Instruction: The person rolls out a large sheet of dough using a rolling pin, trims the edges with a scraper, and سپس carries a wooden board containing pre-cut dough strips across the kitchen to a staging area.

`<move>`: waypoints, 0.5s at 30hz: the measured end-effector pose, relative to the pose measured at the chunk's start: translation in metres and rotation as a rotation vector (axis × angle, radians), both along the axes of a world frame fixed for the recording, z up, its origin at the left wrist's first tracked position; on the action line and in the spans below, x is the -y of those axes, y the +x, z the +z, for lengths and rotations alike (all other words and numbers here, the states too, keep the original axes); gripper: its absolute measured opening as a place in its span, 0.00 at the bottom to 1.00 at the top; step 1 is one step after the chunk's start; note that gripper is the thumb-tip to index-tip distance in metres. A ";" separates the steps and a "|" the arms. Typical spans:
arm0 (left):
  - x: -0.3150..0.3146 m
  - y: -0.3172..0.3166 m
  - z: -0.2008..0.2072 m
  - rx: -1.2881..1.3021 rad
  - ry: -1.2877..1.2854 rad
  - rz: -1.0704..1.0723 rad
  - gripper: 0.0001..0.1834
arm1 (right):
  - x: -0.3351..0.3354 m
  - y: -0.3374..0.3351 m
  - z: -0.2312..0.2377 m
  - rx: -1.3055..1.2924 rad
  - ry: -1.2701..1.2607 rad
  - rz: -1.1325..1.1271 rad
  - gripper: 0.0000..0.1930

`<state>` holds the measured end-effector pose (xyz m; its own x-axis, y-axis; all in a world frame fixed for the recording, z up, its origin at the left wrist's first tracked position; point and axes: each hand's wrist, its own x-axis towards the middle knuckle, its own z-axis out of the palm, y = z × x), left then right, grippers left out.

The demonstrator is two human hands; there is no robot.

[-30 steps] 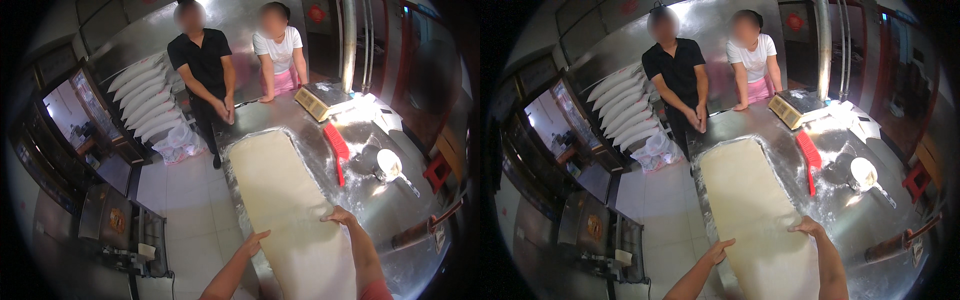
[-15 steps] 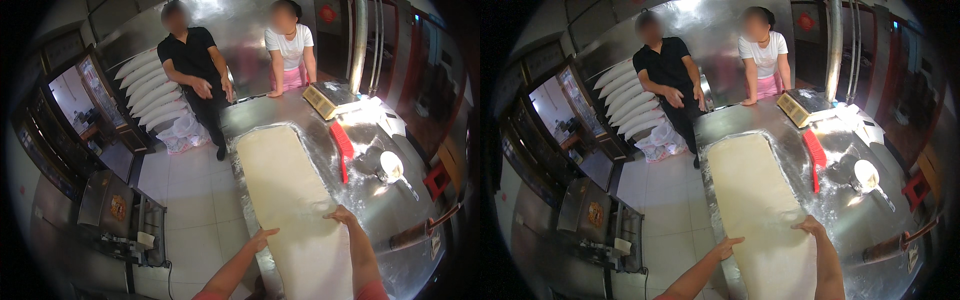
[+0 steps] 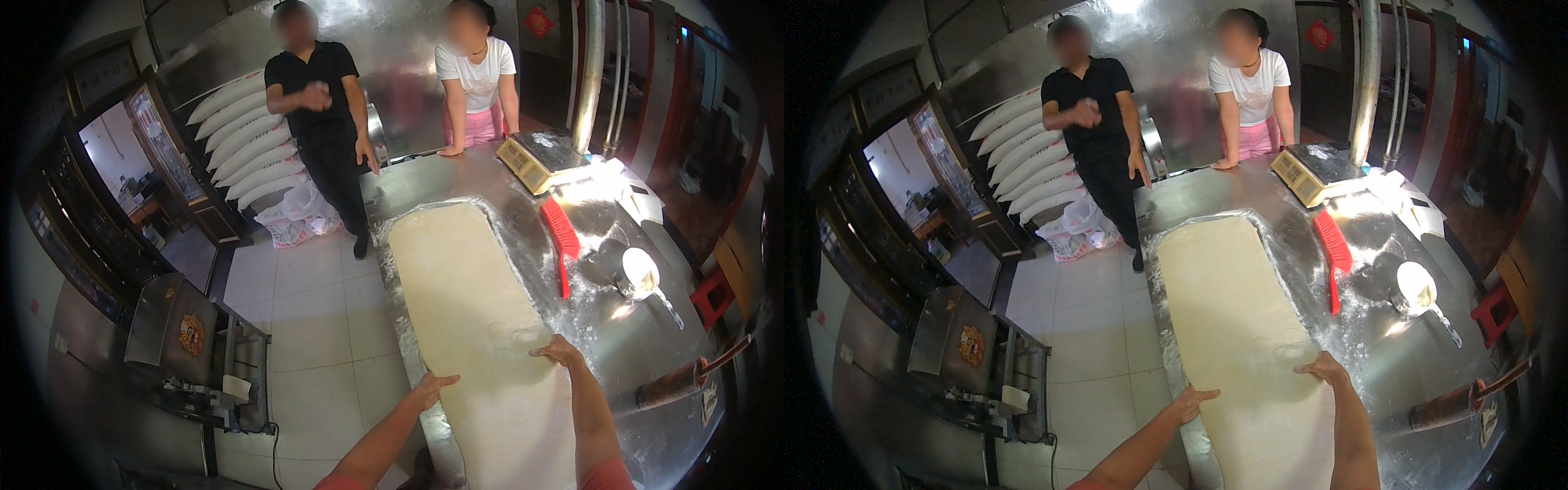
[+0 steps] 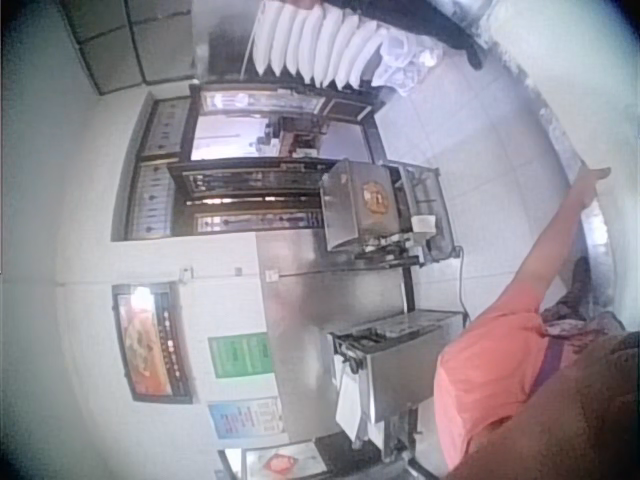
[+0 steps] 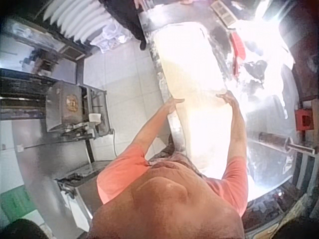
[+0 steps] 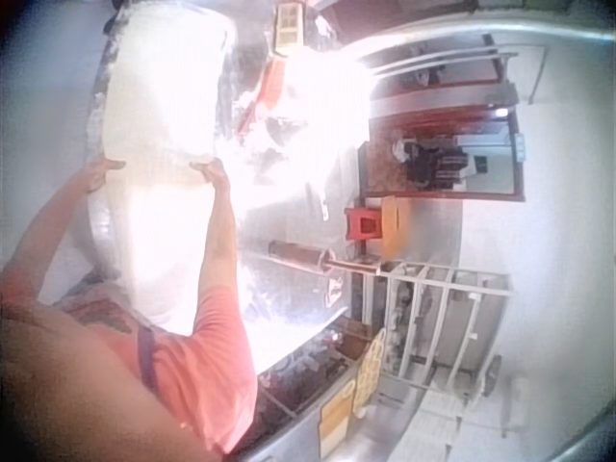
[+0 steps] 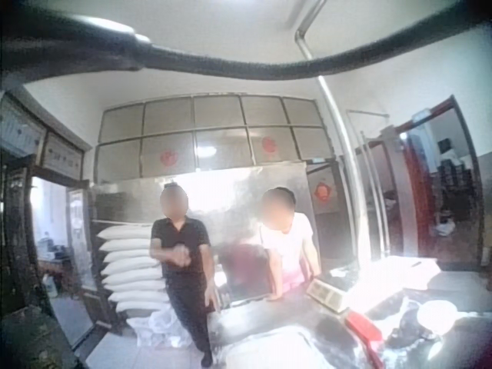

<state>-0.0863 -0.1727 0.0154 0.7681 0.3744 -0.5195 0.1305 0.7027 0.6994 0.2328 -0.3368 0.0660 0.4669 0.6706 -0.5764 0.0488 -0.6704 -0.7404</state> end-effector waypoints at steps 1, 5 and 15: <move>0.000 0.001 0.001 0.003 -0.002 -0.006 0.28 | 0.001 0.001 0.001 0.006 -0.013 -0.002 0.17; 0.001 0.001 0.005 -0.002 0.021 -0.015 0.30 | 0.001 -0.001 0.004 -0.006 0.023 0.022 0.17; 0.002 0.001 0.006 -0.019 0.028 -0.010 0.30 | 0.002 0.012 -0.023 -0.007 -0.020 0.019 0.16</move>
